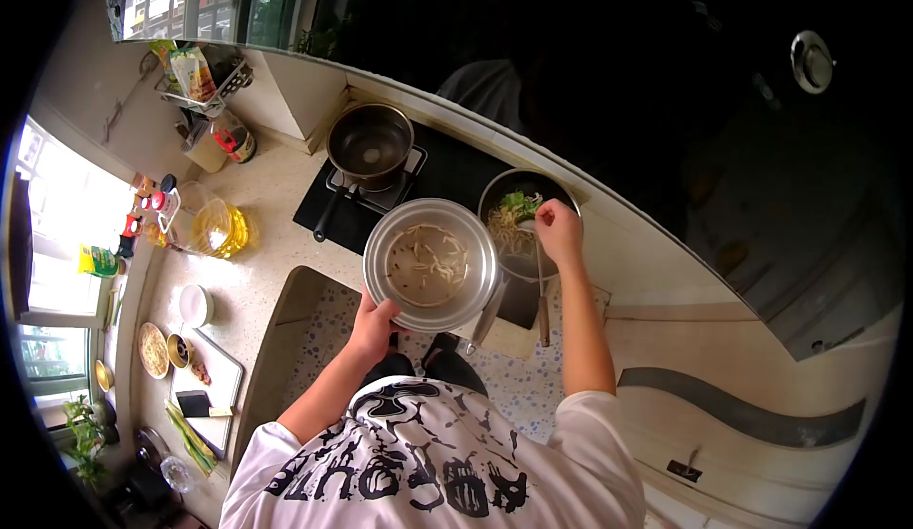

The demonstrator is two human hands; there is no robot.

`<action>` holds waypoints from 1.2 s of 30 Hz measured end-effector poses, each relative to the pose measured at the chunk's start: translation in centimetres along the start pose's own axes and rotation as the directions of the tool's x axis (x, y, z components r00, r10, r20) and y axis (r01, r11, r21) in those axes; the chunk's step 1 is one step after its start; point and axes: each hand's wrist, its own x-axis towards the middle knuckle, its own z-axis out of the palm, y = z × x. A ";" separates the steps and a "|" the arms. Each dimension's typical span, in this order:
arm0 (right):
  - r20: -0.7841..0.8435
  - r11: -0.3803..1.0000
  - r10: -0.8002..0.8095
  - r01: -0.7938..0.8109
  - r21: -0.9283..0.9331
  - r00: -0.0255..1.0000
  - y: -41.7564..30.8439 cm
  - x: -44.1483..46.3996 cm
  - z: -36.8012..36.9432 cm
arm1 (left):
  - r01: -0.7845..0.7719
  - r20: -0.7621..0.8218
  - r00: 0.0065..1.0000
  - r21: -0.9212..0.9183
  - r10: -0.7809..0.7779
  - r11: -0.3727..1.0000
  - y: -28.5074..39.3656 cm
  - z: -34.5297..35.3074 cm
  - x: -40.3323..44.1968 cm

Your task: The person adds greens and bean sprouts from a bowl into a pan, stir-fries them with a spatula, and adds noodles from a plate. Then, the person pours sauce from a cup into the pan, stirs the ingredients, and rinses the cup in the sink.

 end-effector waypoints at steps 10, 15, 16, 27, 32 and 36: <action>0.045 0.959 0.026 -0.037 0.282 0.999 -5.8 -1.6 -2.3 | 0.001 -0.046 0.999 -0.002 -0.001 1.000 -0.2 0.0 0.3; 0.242 0.928 -0.267 0.180 0.327 0.933 -13.5 -4.9 -1.7 | 0.011 -0.036 0.999 0.012 -0.011 1.000 0.1 0.4 0.3; 0.258 0.936 -0.281 0.204 0.287 0.924 -14.0 -5.2 -1.0 | 0.011 -0.031 0.999 0.009 -0.010 1.000 0.2 0.5 0.2; 0.574 0.841 -0.336 0.512 -0.173 0.747 -12.2 -7.4 6.9 | -0.013 0.022 1.000 0.015 0.013 1.000 0.0 0.4 0.1; 0.614 0.879 -0.258 0.445 -0.172 0.746 -12.1 -7.3 7.7 | -0.032 0.040 0.999 0.001 0.032 0.999 -0.4 0.1 0.3; 0.580 0.925 -0.319 0.380 0.017 0.750 -12.5 -6.6 6.0 | -0.018 0.043 0.999 -0.019 0.019 1.000 0.0 0.2 0.1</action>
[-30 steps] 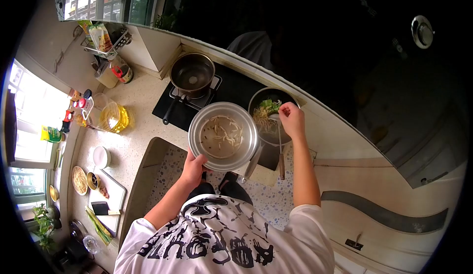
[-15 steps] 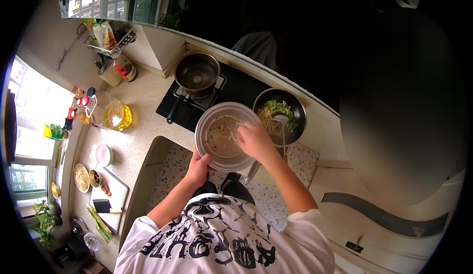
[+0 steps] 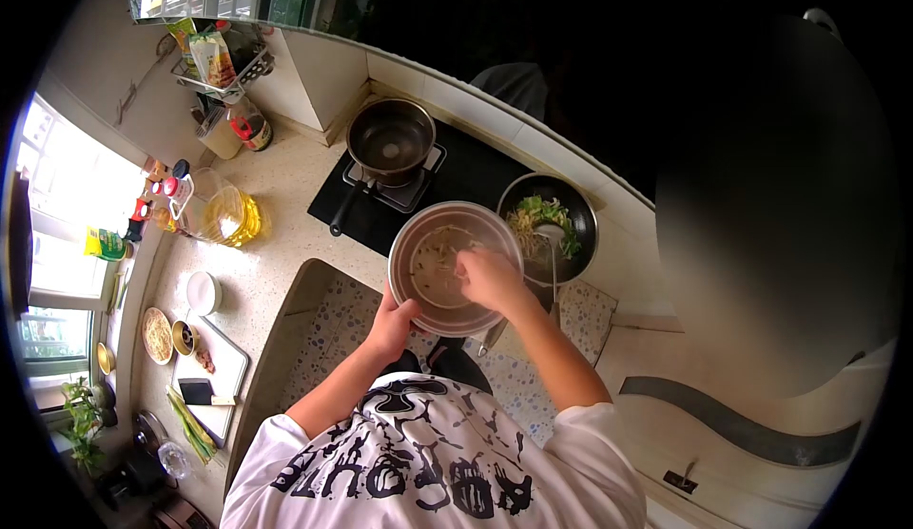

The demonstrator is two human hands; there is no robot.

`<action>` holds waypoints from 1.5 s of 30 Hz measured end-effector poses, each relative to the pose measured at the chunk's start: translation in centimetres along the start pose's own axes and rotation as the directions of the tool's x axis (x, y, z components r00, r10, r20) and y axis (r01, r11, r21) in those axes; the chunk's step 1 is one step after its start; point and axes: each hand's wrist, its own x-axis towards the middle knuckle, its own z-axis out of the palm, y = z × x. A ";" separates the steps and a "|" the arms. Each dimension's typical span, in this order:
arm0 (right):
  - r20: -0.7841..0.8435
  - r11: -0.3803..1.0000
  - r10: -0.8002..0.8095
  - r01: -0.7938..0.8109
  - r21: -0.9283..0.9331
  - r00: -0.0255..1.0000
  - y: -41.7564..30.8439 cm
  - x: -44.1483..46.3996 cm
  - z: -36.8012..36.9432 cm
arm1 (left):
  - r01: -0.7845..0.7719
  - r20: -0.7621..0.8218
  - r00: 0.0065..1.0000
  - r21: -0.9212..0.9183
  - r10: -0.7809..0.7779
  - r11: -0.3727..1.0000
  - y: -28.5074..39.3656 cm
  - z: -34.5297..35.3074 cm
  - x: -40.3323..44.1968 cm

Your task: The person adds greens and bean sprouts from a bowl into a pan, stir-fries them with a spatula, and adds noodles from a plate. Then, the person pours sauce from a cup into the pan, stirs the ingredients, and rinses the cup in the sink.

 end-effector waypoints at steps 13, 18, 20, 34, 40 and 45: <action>-0.014 0.781 0.272 -0.213 0.588 0.962 1.2 -2.2 -8.7 | 0.065 0.009 0.998 -0.005 -0.065 0.998 -0.2 0.2 0.8; -0.050 0.783 0.256 -0.177 0.596 0.965 2.0 -2.6 -8.3 | 0.067 0.021 0.998 -0.006 -0.067 0.998 0.1 0.6 1.0; -0.043 0.785 0.246 -0.173 0.595 0.968 1.9 -2.7 -7.8 | 0.072 0.038 0.997 -0.006 -0.072 0.997 -0.1 0.6 1.1; -0.041 0.815 0.173 -0.119 0.567 0.984 0.8 -2.5 -6.3 | 0.107 0.034 0.994 0.009 -0.107 0.994 -1.4 1.0 1.9; -0.160 0.804 0.225 -0.090 0.588 0.961 2.3 -3.3 -7.2 | 0.090 0.029 0.996 0.002 -0.090 0.996 -1.0 1.2 1.4; -0.388 0.680 0.529 -0.104 0.726 0.755 5.3 -4.0 -11.4 | 0.092 -0.025 0.995 -0.014 -0.092 0.996 -1.0 0.7 1.2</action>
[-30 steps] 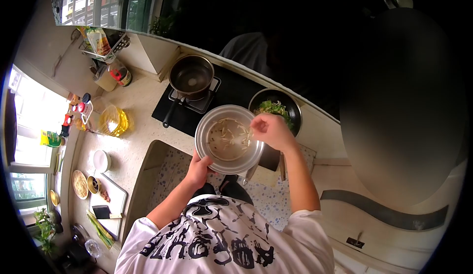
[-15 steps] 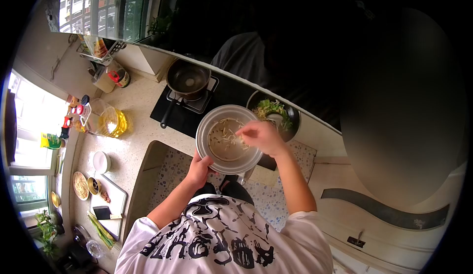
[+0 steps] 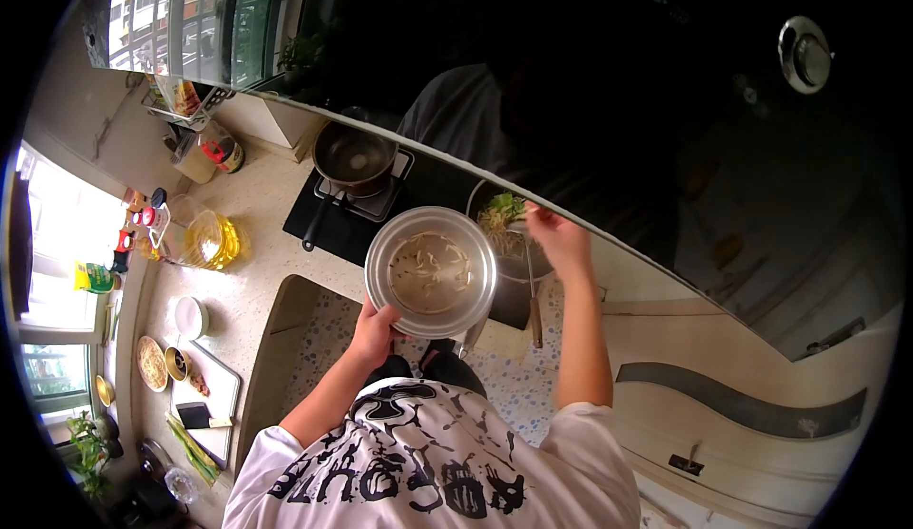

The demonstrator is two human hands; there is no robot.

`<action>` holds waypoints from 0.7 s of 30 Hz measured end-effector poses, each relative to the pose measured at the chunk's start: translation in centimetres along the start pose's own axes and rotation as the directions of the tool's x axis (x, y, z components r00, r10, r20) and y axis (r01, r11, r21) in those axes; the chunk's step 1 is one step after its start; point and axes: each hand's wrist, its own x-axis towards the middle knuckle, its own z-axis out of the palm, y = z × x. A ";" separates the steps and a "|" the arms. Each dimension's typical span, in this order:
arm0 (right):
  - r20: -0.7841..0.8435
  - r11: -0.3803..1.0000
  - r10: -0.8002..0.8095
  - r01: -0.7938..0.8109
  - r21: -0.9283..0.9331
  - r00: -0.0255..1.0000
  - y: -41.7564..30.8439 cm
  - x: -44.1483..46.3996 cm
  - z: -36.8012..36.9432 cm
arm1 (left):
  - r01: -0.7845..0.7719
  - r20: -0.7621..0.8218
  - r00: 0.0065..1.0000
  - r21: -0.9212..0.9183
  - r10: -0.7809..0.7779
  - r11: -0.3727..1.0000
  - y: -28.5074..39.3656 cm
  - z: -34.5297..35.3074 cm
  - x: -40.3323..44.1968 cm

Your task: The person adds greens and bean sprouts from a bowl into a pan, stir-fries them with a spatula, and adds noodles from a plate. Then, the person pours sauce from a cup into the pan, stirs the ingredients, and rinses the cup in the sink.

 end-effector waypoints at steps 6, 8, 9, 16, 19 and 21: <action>-0.173 0.881 -0.222 0.121 -0.458 0.960 10.9 5.9 -4.4 | -0.024 -0.032 0.999 -0.009 0.024 1.000 -0.4 -0.9 -0.2; -0.168 0.761 -0.361 0.186 -0.621 0.917 11.6 5.9 -4.7 | -0.036 -0.040 0.999 -0.007 0.036 0.999 -0.3 -1.1 -0.4; -0.196 0.774 -0.375 0.189 -0.605 0.906 11.9 5.6 -4.5 | -0.030 -0.040 0.999 -0.013 0.030 0.999 -0.4 -1.4 -0.4; -0.072 0.980 -0.066 0.051 -0.195 0.995 5.5 -3.1 1.2 | -0.020 -0.060 0.998 -0.031 0.018 0.999 -0.2 -3.4 -0.8; 0.015 0.999 0.037 -0.036 -0.027 0.999 5.5 -6.7 5.2 | -0.054 -0.071 0.996 -0.057 0.049 0.997 0.6 -4.5 -1.6; 0.102 0.997 0.047 -0.053 0.058 0.994 6.3 -8.7 7.7 | -0.069 -0.083 0.995 -0.084 0.062 0.994 0.9 -5.6 -2.9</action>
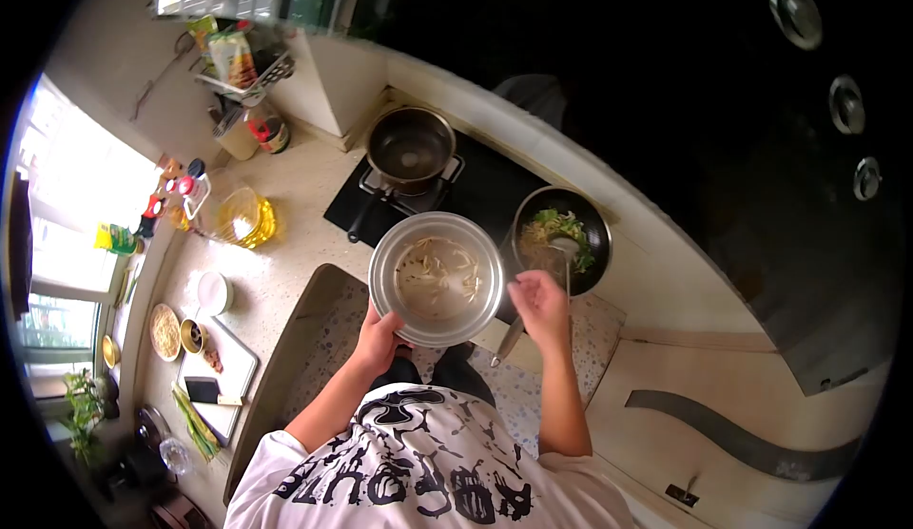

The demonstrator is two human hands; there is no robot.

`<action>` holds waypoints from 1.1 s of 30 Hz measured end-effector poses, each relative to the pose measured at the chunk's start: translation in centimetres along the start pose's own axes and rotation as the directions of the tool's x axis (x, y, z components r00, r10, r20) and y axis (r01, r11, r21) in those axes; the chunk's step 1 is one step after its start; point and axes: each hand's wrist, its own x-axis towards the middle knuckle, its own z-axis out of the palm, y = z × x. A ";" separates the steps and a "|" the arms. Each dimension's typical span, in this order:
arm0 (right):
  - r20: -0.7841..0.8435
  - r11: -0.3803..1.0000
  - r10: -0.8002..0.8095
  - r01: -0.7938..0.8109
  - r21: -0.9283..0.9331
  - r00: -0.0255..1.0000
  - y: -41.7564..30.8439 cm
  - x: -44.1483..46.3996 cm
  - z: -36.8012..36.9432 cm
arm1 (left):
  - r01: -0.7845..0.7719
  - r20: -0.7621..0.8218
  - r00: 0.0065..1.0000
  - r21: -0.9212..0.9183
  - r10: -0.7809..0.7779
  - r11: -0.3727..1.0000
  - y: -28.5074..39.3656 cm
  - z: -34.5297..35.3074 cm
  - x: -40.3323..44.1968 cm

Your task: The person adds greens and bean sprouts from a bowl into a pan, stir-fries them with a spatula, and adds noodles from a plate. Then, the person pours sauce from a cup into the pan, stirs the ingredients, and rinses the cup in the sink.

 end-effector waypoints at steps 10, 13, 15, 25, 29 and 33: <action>0.458 0.950 0.125 -0.240 0.202 0.880 -0.1 -3.1 10.4 | -0.124 -0.155 0.982 -0.091 0.109 0.988 -0.1 -7.4 -6.1; 0.563 0.937 0.162 -0.306 0.171 0.811 0.5 -3.8 12.4 | -0.147 -0.287 0.949 -0.044 0.129 0.988 -2.4 -9.6 -8.1; 0.618 0.925 0.186 -0.349 0.152 0.764 0.9 -4.3 13.6 | -0.191 -0.384 0.910 -0.054 0.156 0.980 -3.6 -9.9 -10.0; 0.876 0.923 0.225 -0.381 -0.052 0.427 1.0 -10.5 19.0 | -0.407 -0.716 0.682 -0.203 0.149 0.891 -13.4 -10.5 -21.0; 0.925 0.949 0.240 -0.269 -0.161 0.293 0.8 -15.0 22.2 | -0.514 -0.823 0.533 -0.132 0.195 0.847 -16.2 -10.8 -26.7; 0.971 0.968 0.217 -0.145 -0.203 0.094 0.1 -21.3 25.9 | -0.582 -0.910 0.339 -0.003 0.240 0.814 -20.9 -12.4 -32.9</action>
